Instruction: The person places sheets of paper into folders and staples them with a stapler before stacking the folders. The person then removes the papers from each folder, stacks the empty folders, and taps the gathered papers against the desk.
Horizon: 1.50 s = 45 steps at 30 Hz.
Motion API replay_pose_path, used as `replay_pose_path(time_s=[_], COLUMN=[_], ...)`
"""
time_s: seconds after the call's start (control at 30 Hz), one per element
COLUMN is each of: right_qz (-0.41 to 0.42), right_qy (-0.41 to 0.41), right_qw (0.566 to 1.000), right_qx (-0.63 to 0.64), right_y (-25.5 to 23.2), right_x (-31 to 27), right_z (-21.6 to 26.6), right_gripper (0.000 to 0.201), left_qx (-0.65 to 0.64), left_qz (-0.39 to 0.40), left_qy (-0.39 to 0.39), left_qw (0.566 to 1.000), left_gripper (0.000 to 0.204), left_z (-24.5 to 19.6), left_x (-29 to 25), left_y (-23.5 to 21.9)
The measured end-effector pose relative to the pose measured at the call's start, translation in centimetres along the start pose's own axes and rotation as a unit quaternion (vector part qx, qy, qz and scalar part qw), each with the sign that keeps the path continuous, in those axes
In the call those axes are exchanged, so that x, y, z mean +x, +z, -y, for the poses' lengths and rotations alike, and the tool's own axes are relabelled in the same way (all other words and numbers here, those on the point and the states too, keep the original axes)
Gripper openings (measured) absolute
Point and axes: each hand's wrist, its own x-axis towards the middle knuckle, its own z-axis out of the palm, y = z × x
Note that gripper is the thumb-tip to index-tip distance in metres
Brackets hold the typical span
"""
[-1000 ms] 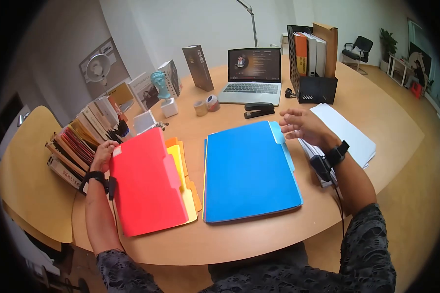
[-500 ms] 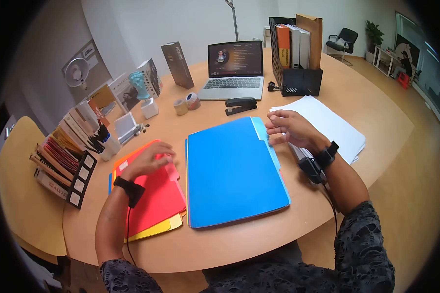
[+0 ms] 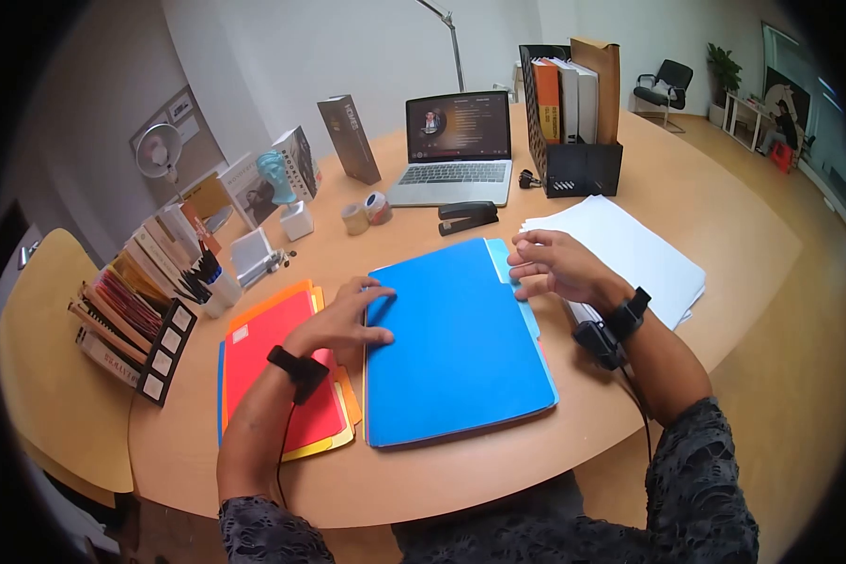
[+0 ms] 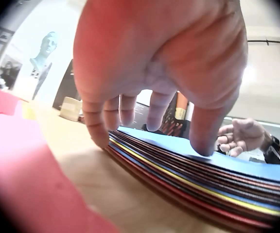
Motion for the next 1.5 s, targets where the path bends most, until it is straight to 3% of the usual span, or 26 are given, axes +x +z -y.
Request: replay_pose_path(time_s=[0.07,0.33,0.4,0.43,0.5,0.6,0.67,0.7,0.77,0.87,1.0,1.07,1.2,1.27,1.3,1.4,1.43,1.5], right_qz=[-0.002,-0.012,0.049,0.049,0.061,0.081,0.074,0.065,0.055,0.051,0.071,0.083,0.066,0.054,0.085,0.101,0.089,0.102], right_qy=[-0.007,-0.011,0.035,0.034,0.030,0.001,-0.030,-0.035,-0.042,-0.054,-0.071,-0.074,-0.060,-0.047,-0.051,-0.039,-0.030,-0.037], right_qw=[1.000,0.999,0.998,0.998,0.976,0.985,0.991,0.992,0.992,0.995,0.992,0.989,0.990,0.991,0.993,0.994,0.995,0.993], right_qx=[0.001,0.037,-0.037,-0.037,-0.205,-0.151,-0.110,-0.106,-0.103,-0.069,-0.074,-0.094,-0.112,-0.116,-0.058,0.020,0.042,0.046], right_y=[0.1,0.9,1.4,1.8,2.4,2.6,3.2,3.5,3.8,4.2,4.4,4.8,5.5,5.3,4.6,4.6,4.7,3.9], right_x=[-0.2,-0.5,-1.0,-1.1,-1.2,-1.0,-1.4,-1.7,-2.1,-1.9,-2.5,-2.5,-2.4,-1.8,-0.9,-1.3,-1.5,-1.2], right_z=[0.4,0.3,0.4,0.3,-0.3,-0.7,-0.3,0.1,0.3,0.0,0.2,0.3,0.2,-0.5,-1.4,-0.8,-0.4,-0.5], right_gripper=[0.040,0.041,0.036,0.036,0.037,0.032,0.030,0.034,0.038,0.038,0.032,0.032,0.035,0.038,0.038,0.044,0.048,0.050], left_qx=[0.050,0.044,0.069,0.077,0.088,0.047,-0.002,-0.001,-0.224,-0.254,-0.269,-0.316,-0.334,-0.422,-0.427,-0.583,-0.584,-0.664], left_qz=[0.071,0.050,0.039,0.043,0.046,0.009,-0.120,-0.124,-0.083,-0.035,-0.074,-0.110,-0.093,-0.132,-0.131,-0.160,-0.159,-0.200], left_qy=[-0.043,-0.081,-0.073,-0.079,-0.085,-0.088,-0.076,-0.074,-0.133,-0.136,-0.128,-0.080,-0.080,-0.080,-0.081,-0.070,-0.071,-0.035], left_qw=[0.995,0.994,0.994,0.993,0.991,0.995,0.990,0.990,0.962,0.957,0.952,0.939,0.935,0.893,0.891,0.794,0.793,0.719], left_gripper=[0.089,0.097,0.097,0.094,0.091,0.078,0.065,0.065,0.061,0.056,0.050,0.041,0.033,0.027,0.027,0.015,0.015,0.012], left_z=[-1.3,-1.3,-1.2,-1.5,-1.6,0.0,0.9,1.4,1.2,0.8,2.1,3.6,4.5,5.6,6.3,7.1,6.9,6.5], left_x=[0.3,0.2,0.1,0.1,0.6,2.0,2.8,3.2,3.7,4.2,4.4,4.5,4.0,3.8,3.7,3.3,3.2,2.6], left_y=[0.2,1.4,1.5,1.3,0.8,0.5,0.1,-0.1,-0.7,-1.5,-0.6,-0.1,0.5,1.3,1.4,0.7,0.4,-0.4])
